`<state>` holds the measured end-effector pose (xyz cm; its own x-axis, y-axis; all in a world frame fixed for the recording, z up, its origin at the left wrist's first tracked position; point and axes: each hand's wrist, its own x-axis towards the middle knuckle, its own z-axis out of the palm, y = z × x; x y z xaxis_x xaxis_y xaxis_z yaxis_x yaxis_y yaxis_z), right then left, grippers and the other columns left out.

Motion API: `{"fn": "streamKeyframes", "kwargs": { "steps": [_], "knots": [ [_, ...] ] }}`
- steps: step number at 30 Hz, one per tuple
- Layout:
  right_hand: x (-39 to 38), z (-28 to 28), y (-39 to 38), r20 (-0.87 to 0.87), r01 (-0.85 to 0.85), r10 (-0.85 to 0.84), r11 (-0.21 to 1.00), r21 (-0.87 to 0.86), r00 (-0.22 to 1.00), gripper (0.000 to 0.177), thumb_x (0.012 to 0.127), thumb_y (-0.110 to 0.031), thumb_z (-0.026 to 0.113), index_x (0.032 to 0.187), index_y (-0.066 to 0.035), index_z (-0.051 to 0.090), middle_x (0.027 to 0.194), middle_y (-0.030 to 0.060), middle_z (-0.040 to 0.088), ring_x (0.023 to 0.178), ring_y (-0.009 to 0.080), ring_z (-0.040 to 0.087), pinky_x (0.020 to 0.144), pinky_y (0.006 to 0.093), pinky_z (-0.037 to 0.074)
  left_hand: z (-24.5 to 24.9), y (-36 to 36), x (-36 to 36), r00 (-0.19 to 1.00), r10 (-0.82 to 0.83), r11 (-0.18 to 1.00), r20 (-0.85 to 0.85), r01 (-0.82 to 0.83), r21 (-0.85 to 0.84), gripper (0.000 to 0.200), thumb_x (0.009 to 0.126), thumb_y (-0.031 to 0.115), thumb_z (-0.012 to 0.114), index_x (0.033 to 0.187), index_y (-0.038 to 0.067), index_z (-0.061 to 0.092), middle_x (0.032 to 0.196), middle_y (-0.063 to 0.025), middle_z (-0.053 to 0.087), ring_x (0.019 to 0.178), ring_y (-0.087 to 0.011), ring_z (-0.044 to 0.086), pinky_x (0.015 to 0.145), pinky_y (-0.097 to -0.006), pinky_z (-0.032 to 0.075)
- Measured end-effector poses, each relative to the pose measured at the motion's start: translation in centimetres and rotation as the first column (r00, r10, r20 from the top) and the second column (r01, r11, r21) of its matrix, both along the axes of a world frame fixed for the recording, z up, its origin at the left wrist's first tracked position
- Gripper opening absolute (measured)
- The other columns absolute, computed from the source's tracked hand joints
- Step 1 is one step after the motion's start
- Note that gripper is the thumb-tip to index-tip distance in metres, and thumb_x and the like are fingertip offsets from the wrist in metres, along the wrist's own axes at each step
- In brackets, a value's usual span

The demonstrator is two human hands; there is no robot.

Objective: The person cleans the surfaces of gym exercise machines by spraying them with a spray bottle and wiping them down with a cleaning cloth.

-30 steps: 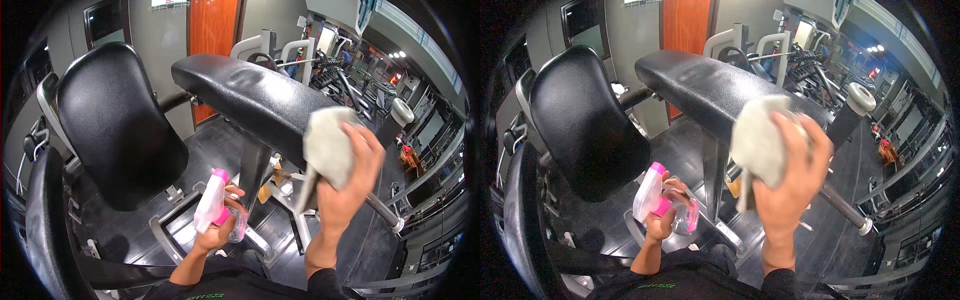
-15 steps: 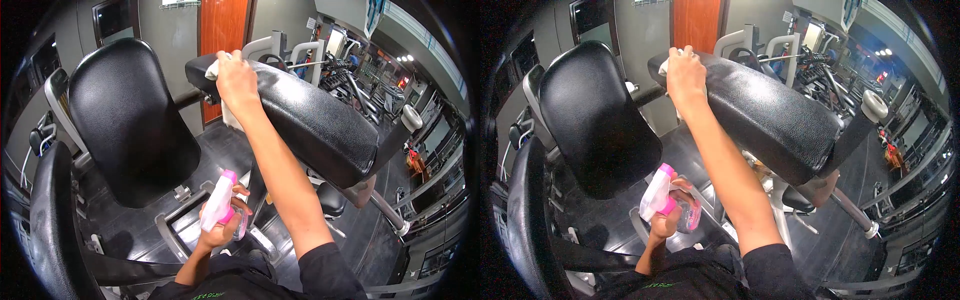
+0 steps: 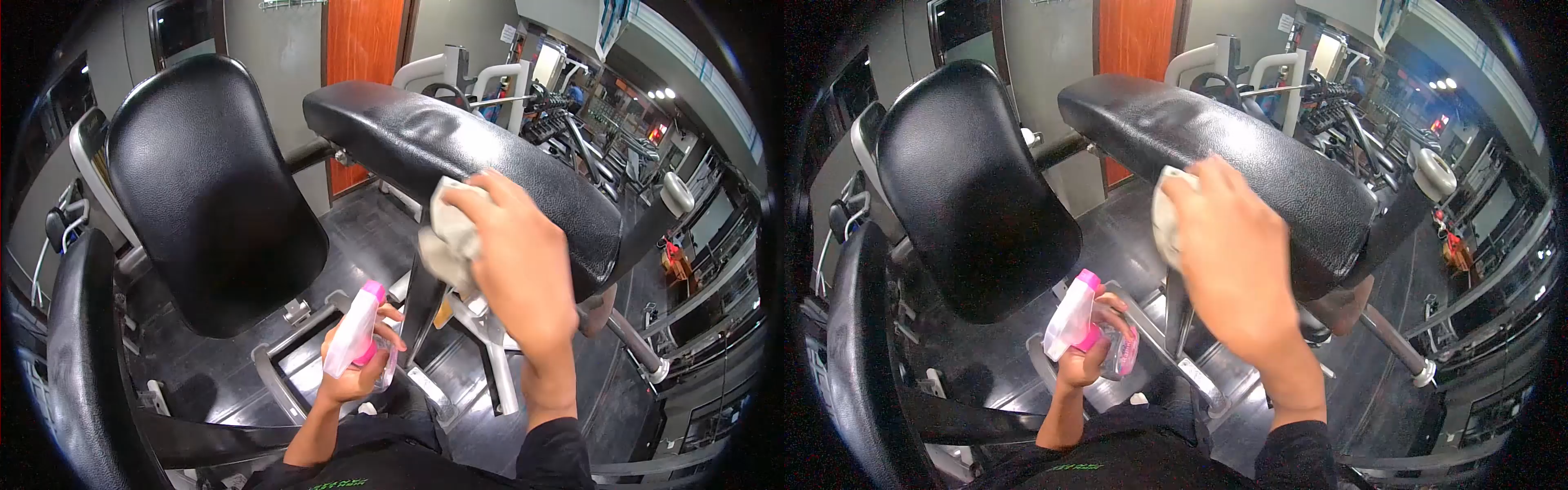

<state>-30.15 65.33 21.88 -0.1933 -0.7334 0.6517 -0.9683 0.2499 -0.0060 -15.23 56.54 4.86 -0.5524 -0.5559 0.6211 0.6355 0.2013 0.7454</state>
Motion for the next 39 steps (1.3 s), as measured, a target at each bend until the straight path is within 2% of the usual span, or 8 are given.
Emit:
{"fn": "streamKeyframes", "kwargs": {
  "steps": [5, 6, 13, 21, 22, 25, 30, 39],
  "knots": [
    [0.8, 1.3, 2.0, 0.114, 0.147, -0.139, 0.987, -0.063, 0.984, 0.050, 0.064, 0.004, 0.061, 0.112, -0.012, 0.058, 0.107, 0.0104, 0.057, 0.099, 0.0311, 0.058, 0.081, 0.0391, 0.049, -0.3, -1.4, 0.4, 0.998, 0.046, 0.997, 0.036, -0.043, -0.060, 0.055, 0.075, 0.006, 0.058, 0.126, -0.009, 0.043, 0.102, -0.0192, 0.061, 0.079, -0.0191, 0.064, 0.082, -0.0337, 0.047],
    [0.8, 1.4, 1.7, 0.145, 0.169, -0.155, 0.981, -0.094, 0.977, 0.052, 0.065, 0.003, 0.062, 0.114, -0.013, 0.057, 0.110, 0.0104, 0.057, 0.099, 0.0319, 0.059, 0.081, 0.0396, 0.049, -0.2, -1.1, 0.7, 0.992, 0.042, 0.999, 0.120, -0.041, -0.007, 0.064, 0.079, 0.016, 0.057, 0.134, -0.006, 0.033, 0.085, -0.0138, 0.062, 0.097, -0.0233, 0.055, 0.090, -0.0366, 0.041],
    [-3.7, -0.2, -9.6, 0.113, 0.027, -0.010, 0.988, -0.154, 0.994, 0.036, 0.074, 0.002, 0.057, 0.109, -0.004, 0.056, 0.108, 0.0197, 0.054, 0.093, 0.0364, 0.060, 0.080, 0.0423, 0.050, -0.6, -1.5, 1.0, 0.998, 0.061, 0.998, -0.002, -0.061, -0.022, 0.055, 0.077, 0.008, 0.059, 0.126, -0.009, 0.042, 0.102, -0.0182, 0.060, 0.079, -0.0192, 0.064, 0.080, -0.0335, 0.048],
    [-6.0, -0.9, -20.6, 0.034, 0.013, -0.002, 0.945, -0.328, 0.999, 0.017, 0.086, -0.008, 0.049, 0.101, -0.004, 0.056, 0.109, 0.0171, 0.050, 0.102, 0.0349, 0.056, 0.080, 0.0441, 0.052, -1.5, -0.8, 1.4, 0.988, -0.102, 0.985, 0.119, 0.084, 0.151, 0.053, 0.077, 0.004, 0.056, 0.127, -0.008, 0.042, 0.105, -0.0173, 0.059, 0.078, -0.0186, 0.064, 0.072, -0.0312, 0.050],
    [-5.9, -0.8, -20.6, 0.085, 0.052, -0.035, 0.975, -0.216, 0.996, 0.040, 0.079, -0.004, 0.055, 0.118, -0.012, 0.053, 0.120, 0.0183, 0.049, 0.107, 0.0359, 0.054, 0.087, 0.0448, 0.048, -2.0, -1.0, 1.4, 0.990, -0.086, 0.990, 0.115, 0.072, 0.122, 0.053, 0.077, 0.005, 0.056, 0.127, -0.008, 0.041, 0.106, -0.0173, 0.058, 0.078, -0.0185, 0.064, 0.073, -0.0315, 0.050],
    [-6.0, -1.0, -19.3, 0.021, 0.033, -0.031, 0.996, -0.078, 0.999, 0.030, 0.085, -0.015, 0.054, 0.115, -0.010, 0.052, 0.112, 0.0146, 0.049, 0.106, 0.0340, 0.054, 0.085, 0.0443, 0.049, -1.8, -0.8, 1.5, 0.995, -0.051, 0.990, 0.090, 0.039, 0.138, 0.055, 0.077, 0.006, 0.056, 0.128, -0.008, 0.040, 0.107, -0.0174, 0.058, 0.077, -0.0187, 0.064, 0.073, -0.0317, 0.050],
    [-5.0, -1.3, -16.4, -0.017, -0.034, 0.033, 0.999, -0.011, 0.999, 0.052, 0.071, -0.005, 0.067, 0.119, -0.009, 0.048, 0.109, 0.0148, 0.049, 0.101, 0.0334, 0.056, 0.080, 0.0408, 0.052, -1.5, -1.0, 1.2, 0.996, -0.022, 0.981, 0.082, 0.006, 0.195, 0.059, 0.078, 0.008, 0.056, 0.131, -0.007, 0.036, 0.108, -0.0181, 0.056, 0.077, -0.0194, 0.064, 0.074, -0.0325, 0.049],
    [-1.1, -0.2, -6.1, -0.026, -0.118, 0.124, 0.979, 0.168, 0.992, 0.047, 0.065, 0.004, 0.059, 0.111, -0.008, 0.056, 0.105, 0.0106, 0.055, 0.099, 0.0306, 0.057, 0.081, 0.0411, 0.048, -1.7, -1.6, 1.3, 0.999, -0.004, 0.993, 0.033, 0.000, 0.119, 0.061, 0.076, 0.006, 0.055, 0.132, -0.006, 0.035, 0.105, -0.0190, 0.056, 0.075, -0.0190, 0.063, 0.075, -0.0321, 0.048]
  ]
}}
